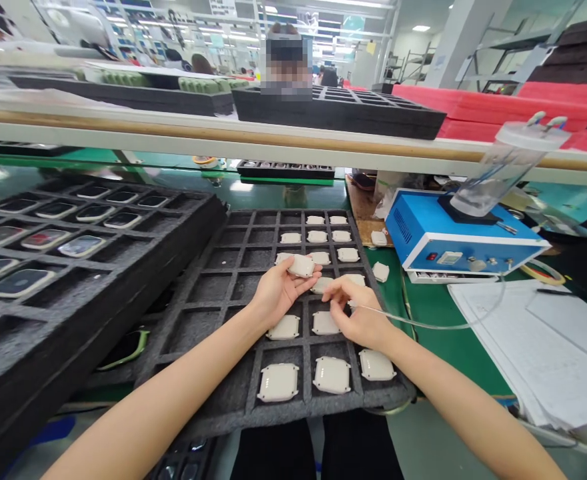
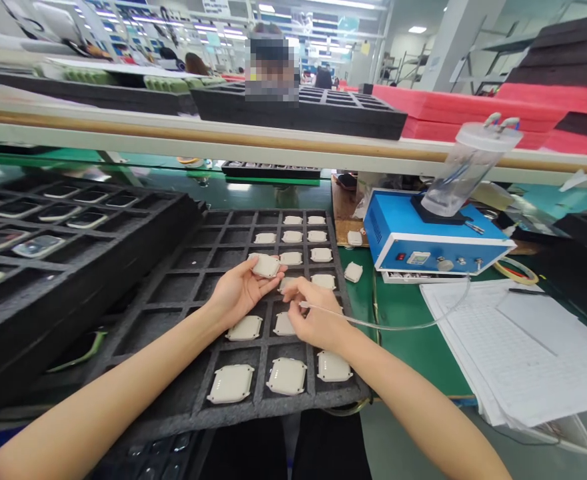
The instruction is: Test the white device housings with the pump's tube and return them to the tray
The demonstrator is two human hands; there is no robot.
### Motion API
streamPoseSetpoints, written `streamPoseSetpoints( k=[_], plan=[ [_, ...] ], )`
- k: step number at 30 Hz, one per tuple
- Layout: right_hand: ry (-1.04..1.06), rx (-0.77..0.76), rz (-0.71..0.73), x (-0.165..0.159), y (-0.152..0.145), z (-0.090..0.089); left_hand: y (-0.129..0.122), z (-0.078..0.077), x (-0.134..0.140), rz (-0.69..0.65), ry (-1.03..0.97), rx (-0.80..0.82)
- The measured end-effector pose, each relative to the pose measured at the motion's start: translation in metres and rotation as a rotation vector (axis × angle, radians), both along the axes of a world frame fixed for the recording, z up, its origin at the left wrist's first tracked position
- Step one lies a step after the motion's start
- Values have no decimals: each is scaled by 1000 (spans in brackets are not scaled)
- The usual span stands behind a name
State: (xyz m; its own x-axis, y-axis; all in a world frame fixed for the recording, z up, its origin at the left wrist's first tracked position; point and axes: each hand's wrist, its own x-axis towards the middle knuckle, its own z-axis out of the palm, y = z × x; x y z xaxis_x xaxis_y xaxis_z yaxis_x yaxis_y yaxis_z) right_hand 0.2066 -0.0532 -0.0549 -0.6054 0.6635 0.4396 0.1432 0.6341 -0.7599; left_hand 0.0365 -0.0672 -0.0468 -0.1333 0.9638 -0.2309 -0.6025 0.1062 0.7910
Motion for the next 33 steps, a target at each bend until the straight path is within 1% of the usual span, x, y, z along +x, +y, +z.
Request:
streamPoseSetpoints(
  k=[1, 3, 5, 7, 10, 13, 15, 17, 20, 22, 24, 26, 28, 31, 33],
  plan=[
    [-43, 40, -59, -1, 1, -1, 0, -1, -1, 19, 51, 7],
    [-98, 80, -123, -2, 3, -4, 1, -1, -1, 55, 126, 36],
    [-123, 94, -129, -2, 4, -7, 2, -1, -2, 102, 166, 67],
    [-140, 104, -105, -3, 5, -8, 5, 1, -3, 166, 214, 91],
    [-167, 78, -97, -5, 5, -7, 9, 8, -13, 250, 303, 90],
    [-154, 45, -170, -4, 8, -1, 7, 18, -32, 248, 443, 39],
    [-144, 58, -205, -2, 12, 7, 0, 23, -47, 230, 579, -4],
    [-167, 94, -232, 1, 18, 16, -11, 23, -61, 214, 742, -44],
    [-291, 152, -263, 3, 29, 29, -29, 16, -76, 174, 1007, -98],
    [-432, 163, -204, 1, 35, 34, -40, 10, -81, 166, 1177, -122],
    [-558, 158, -110, -5, 40, 33, -49, 6, -82, 185, 1327, -140],
    [-624, 157, -49, -13, 43, 30, -55, 5, -81, 204, 1446, -150],
    [-641, 148, -22, -20, 45, 26, -58, 7, -78, 222, 1540, -144],
    [-662, 109, 18, -26, 51, 25, -60, 15, -70, 228, 1642, -50],
    [-667, 79, 50, -26, 55, 27, -58, 22, -60, 175, 1675, 79]
  ],
)
